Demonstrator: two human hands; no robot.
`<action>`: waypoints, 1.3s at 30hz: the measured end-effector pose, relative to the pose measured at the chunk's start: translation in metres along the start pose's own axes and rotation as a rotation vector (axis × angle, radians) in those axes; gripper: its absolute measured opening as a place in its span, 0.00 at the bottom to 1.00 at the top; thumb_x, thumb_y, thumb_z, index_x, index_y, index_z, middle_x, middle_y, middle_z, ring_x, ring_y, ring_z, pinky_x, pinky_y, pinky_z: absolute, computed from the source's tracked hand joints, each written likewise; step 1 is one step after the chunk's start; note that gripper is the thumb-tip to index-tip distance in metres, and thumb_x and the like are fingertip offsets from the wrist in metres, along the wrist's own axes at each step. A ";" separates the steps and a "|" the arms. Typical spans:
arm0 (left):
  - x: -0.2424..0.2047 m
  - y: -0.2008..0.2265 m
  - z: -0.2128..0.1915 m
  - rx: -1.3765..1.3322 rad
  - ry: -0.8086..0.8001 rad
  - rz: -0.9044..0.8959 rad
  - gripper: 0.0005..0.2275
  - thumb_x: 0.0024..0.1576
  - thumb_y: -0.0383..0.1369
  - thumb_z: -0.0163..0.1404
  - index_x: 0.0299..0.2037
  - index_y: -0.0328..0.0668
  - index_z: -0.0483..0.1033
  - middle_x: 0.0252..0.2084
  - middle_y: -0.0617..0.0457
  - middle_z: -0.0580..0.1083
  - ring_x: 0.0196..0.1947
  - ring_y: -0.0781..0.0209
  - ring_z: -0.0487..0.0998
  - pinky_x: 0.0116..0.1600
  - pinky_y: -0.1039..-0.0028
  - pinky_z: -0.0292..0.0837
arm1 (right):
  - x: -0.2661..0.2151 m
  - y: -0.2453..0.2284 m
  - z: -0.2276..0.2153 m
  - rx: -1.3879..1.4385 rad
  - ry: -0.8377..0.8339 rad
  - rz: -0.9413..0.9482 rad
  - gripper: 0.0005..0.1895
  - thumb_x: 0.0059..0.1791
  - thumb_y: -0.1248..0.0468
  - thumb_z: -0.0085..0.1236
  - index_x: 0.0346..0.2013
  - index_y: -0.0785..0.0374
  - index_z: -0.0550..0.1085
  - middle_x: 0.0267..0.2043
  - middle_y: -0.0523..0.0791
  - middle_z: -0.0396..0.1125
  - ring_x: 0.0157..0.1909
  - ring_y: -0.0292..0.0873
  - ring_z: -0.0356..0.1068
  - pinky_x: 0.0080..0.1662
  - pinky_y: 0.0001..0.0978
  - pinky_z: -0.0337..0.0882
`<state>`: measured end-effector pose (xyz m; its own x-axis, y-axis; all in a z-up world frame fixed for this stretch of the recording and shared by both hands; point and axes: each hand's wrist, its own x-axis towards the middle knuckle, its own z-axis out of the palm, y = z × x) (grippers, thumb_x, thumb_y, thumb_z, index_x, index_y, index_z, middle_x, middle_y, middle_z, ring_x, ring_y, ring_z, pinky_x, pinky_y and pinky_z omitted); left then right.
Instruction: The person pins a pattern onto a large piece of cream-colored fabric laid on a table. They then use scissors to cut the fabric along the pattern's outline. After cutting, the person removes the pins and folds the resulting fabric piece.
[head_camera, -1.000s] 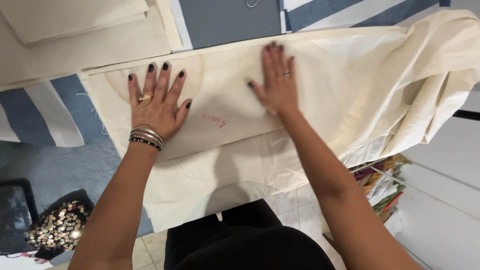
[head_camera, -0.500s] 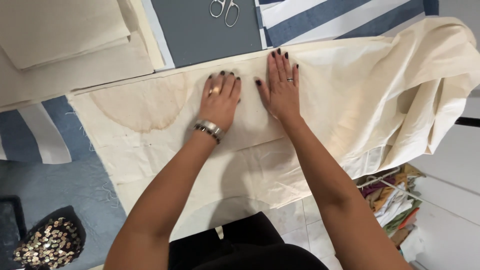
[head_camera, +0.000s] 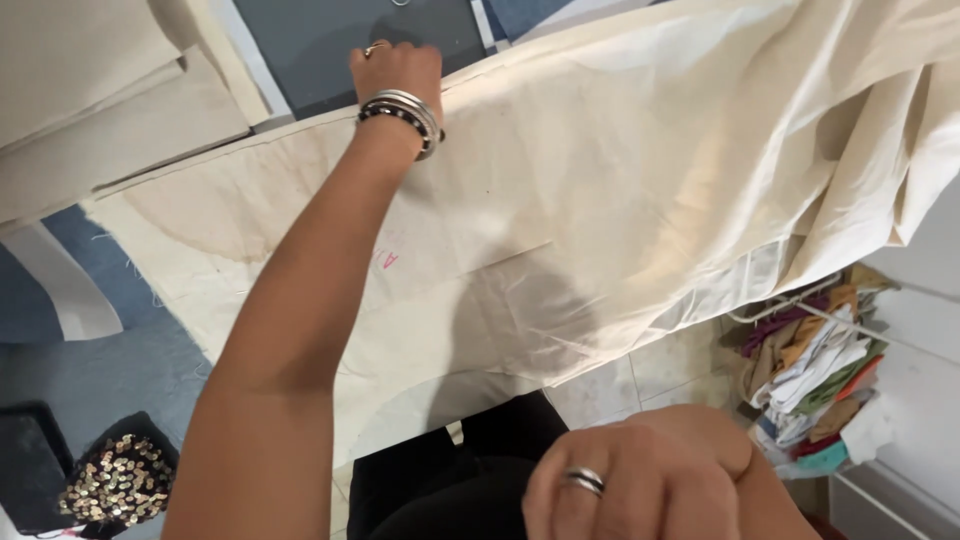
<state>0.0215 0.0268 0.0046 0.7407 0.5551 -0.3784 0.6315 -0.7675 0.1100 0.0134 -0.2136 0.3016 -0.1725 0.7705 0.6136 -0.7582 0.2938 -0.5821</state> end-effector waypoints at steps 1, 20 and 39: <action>-0.001 -0.002 -0.005 0.032 -0.125 0.039 0.14 0.50 0.37 0.61 0.47 0.52 0.82 0.47 0.46 0.79 0.55 0.37 0.74 0.56 0.44 0.70 | -0.005 0.002 0.007 -0.052 0.116 -0.082 0.26 0.67 0.66 0.27 0.22 0.56 0.52 0.23 0.45 0.45 0.23 0.52 0.53 0.38 0.49 0.68; -0.019 -0.013 -0.045 -0.284 -0.411 0.153 0.09 0.42 0.26 0.50 0.22 0.44 0.58 0.21 0.49 0.65 0.25 0.47 0.68 0.28 0.58 0.63 | -0.130 0.143 -0.157 -1.069 1.453 0.625 0.09 0.51 0.62 0.60 0.27 0.54 0.71 0.27 0.33 0.67 0.30 0.27 0.61 0.34 0.21 0.62; -0.029 -0.007 -0.058 -0.296 -0.440 0.337 0.10 0.45 0.30 0.56 0.23 0.41 0.65 0.24 0.50 0.70 0.25 0.48 0.71 0.27 0.58 0.65 | -0.128 0.132 -0.170 -1.332 1.237 0.684 0.03 0.48 0.64 0.58 0.35 0.54 0.78 0.36 0.37 0.72 0.34 0.31 0.68 0.40 0.23 0.69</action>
<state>0.0090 0.0345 0.0683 0.7863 0.0658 -0.6143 0.4631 -0.7209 0.5156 0.0425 -0.1770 0.0560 0.7343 0.6580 -0.1666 0.2248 -0.4673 -0.8550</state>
